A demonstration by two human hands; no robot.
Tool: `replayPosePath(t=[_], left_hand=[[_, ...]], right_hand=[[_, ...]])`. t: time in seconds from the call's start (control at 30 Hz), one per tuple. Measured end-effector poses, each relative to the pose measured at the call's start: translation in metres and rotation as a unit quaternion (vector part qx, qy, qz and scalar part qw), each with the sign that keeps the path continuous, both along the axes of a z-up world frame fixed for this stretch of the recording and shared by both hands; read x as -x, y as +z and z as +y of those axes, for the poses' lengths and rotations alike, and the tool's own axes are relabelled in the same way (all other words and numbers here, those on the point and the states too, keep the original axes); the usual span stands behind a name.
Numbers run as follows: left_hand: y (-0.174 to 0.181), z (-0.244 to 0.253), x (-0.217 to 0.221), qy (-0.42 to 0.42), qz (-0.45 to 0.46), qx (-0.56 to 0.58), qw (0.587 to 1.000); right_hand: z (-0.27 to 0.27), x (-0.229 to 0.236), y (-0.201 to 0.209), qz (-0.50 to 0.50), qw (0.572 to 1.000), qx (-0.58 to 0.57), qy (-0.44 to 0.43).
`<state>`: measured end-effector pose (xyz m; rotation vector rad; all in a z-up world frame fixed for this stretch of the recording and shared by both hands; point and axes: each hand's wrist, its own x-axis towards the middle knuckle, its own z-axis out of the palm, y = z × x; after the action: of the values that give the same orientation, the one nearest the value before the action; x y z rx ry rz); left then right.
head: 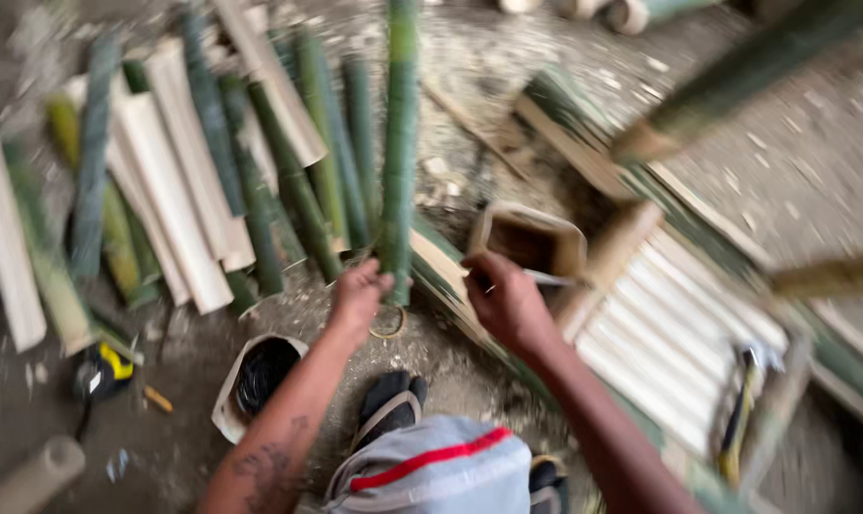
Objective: The person assembles a bamboo frame by cutting bamboo poles to length with a hand saw, then securing them to a slatted base using a hammer and nails. The person repeatedly positions bamboo pieces and hammers nails to attach them.
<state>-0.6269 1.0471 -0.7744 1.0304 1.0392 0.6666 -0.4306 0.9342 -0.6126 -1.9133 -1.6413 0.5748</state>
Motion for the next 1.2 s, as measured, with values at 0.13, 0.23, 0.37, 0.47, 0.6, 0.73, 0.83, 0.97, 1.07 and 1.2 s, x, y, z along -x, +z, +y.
replayPosePath(t=[0.13, 0.23, 0.37, 0.47, 0.6, 0.73, 0.83, 0.97, 1.07, 1.2], left_hand=[[0.015, -0.067, -0.068, -0.250, -0.090, -0.057, 0.962], [0.017, -0.084, -0.094, -0.377, -0.066, -0.157, 0.910], [0.024, -0.079, -0.130, -0.542, 0.019, -0.236, 0.806], [0.025, -0.081, -0.165, -0.631, 0.093, -0.231, 0.735], [0.039, -0.080, -0.254, -0.648, 0.124, -0.322, 0.679], [0.036, -0.145, -0.351, -0.392, 0.089, -0.408, 0.820], [0.001, -0.232, -0.399, -0.417, -0.007, -0.064, 0.907], [-0.031, -0.275, -0.420, -0.444, 0.011, 0.040, 0.895], [-0.023, -0.277, -0.443, -0.470, 0.033, -0.026, 0.881], [-0.025, -0.279, -0.453, -0.464, 0.053, 0.004, 0.884]], right_hand=[[-0.108, -0.041, 0.040, -0.320, 0.947, -0.014, -0.025], [-0.198, -0.057, 0.057, -0.524, 0.851, 0.030, -0.014], [-0.307, -0.083, 0.048, -0.569, 0.814, 0.081, -0.083], [-0.362, -0.109, 0.006, -0.436, 0.879, 0.070, -0.180], [-0.385, -0.142, -0.056, -0.279, 0.885, 0.212, -0.306], [-0.388, -0.146, -0.104, -0.102, 0.886, 0.033, -0.451], [-0.371, -0.173, -0.142, 0.017, 0.855, 0.036, -0.517], [-0.376, -0.206, -0.174, -0.088, 0.871, -0.040, -0.482], [-0.384, -0.262, -0.163, -0.141, 0.831, 0.024, -0.537], [-0.390, -0.279, -0.159, -0.171, 0.826, 0.082, -0.531]])
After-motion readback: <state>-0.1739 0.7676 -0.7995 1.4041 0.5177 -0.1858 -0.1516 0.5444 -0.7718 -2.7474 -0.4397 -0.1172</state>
